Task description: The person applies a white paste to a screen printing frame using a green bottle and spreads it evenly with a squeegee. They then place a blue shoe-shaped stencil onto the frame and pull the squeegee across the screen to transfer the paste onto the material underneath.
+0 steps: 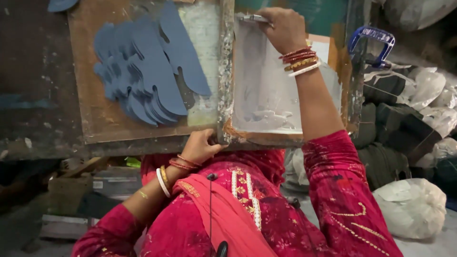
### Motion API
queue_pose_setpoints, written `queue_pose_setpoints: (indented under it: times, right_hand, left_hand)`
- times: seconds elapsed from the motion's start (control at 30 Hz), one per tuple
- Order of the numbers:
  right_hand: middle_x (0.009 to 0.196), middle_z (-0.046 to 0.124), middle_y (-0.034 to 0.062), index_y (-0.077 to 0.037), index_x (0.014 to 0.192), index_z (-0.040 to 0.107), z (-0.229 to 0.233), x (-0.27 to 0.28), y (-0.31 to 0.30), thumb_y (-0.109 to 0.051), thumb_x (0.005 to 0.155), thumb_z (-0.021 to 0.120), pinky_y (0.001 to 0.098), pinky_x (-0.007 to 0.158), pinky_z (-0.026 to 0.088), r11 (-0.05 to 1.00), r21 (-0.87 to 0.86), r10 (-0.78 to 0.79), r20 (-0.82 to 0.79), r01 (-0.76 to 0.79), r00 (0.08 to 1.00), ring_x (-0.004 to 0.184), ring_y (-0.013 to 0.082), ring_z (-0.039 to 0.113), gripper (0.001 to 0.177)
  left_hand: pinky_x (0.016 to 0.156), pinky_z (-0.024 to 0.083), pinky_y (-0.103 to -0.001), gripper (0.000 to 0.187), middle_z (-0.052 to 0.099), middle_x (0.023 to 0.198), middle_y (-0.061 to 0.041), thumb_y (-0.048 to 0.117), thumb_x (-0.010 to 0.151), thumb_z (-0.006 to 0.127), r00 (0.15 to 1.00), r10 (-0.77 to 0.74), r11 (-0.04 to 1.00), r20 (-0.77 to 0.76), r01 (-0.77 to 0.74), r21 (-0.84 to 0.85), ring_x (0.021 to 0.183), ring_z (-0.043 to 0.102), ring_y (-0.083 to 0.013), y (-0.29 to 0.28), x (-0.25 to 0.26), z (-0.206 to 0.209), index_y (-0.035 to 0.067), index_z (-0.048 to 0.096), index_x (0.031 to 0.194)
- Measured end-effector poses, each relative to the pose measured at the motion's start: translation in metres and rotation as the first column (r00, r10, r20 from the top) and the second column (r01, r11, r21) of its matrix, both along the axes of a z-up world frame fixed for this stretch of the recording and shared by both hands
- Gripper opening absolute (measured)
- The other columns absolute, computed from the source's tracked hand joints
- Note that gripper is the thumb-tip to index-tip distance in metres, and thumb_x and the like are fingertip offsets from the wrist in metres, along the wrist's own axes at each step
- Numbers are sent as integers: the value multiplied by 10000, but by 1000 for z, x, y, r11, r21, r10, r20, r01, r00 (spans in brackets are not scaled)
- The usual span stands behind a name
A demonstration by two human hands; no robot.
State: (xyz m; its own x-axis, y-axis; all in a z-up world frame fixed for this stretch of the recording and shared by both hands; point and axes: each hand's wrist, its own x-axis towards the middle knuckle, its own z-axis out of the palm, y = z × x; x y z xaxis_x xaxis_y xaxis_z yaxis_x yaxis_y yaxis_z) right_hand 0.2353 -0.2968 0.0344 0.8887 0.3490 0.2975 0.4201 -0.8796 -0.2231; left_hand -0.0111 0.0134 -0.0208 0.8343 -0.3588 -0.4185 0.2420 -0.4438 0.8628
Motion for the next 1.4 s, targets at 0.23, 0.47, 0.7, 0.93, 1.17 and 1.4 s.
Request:
queue_pose_setpoints:
  times: [0.23, 0.47, 0.7, 0.93, 1.17, 1.4]
  right_hand:
    - [948, 759, 94, -193, 1176, 783, -2, -74, 7, -250, 929, 790, 410, 670, 557, 996, 70, 64, -159, -53, 985, 777, 288, 715, 253]
    - [1008, 764, 27, -208, 1118, 783, 39, -199, 23, -165, 855, 774, 348, 704, 563, 975, 116, 213, -259, -189, 942, 857, 235, 726, 267]
    - [1090, 752, -17, -198, 1016, 776, 66, -186, -4, -255, 795, 785, 404, 905, 501, 840, 114, 525, -423, -531, 739, 1095, 226, 655, 229]
    - [1116, 768, -107, -271, 940, 825, 56, -186, -78, -8, 703, 688, 418, 1095, 354, 852, -60, 430, -486, -520, 761, 1160, 173, 607, 379]
    - [1069, 779, -115, -275, 915, 836, 53, -208, -141, -5, 691, 700, 408, 1076, 365, 904, -193, 225, -542, -381, 810, 1156, 177, 607, 376]
    - [943, 770, -84, -328, 1023, 821, 42, -157, -146, -7, 1000, 703, 465, 1221, 417, 940, -293, 45, -406, -177, 913, 904, 145, 660, 343]
  left_hand:
    - [543, 511, -322, 370, 683, 657, -145, 299, 762, 870, 980, -11, 1000, 199, 12, -7, 555, 672, -177, 2, -6, -18, -18, 681, 803]
    - [537, 502, -317, 349, 694, 666, -127, 301, 757, 869, 977, -18, 1000, 213, 15, 18, 559, 663, -153, 1, -5, -12, 3, 691, 798]
    - [541, 498, -317, 352, 687, 668, -128, 288, 763, 868, 973, -18, 999, 231, 8, 44, 557, 654, -152, 1, -8, -7, -6, 674, 784]
    - [545, 494, -308, 346, 684, 662, -118, 284, 783, 867, 974, -14, 999, 224, 5, 43, 558, 642, -142, 1, -10, -14, -3, 674, 776]
    - [560, 499, -319, 358, 680, 698, -129, 300, 782, 855, 966, -11, 1000, 258, 8, 15, 579, 662, -176, 2, -9, -12, -3, 667, 802]
    - [558, 481, -358, 372, 656, 696, -167, 310, 782, 860, 954, -63, 995, 293, 37, 92, 567, 632, -237, 2, -6, -7, -7, 666, 797]
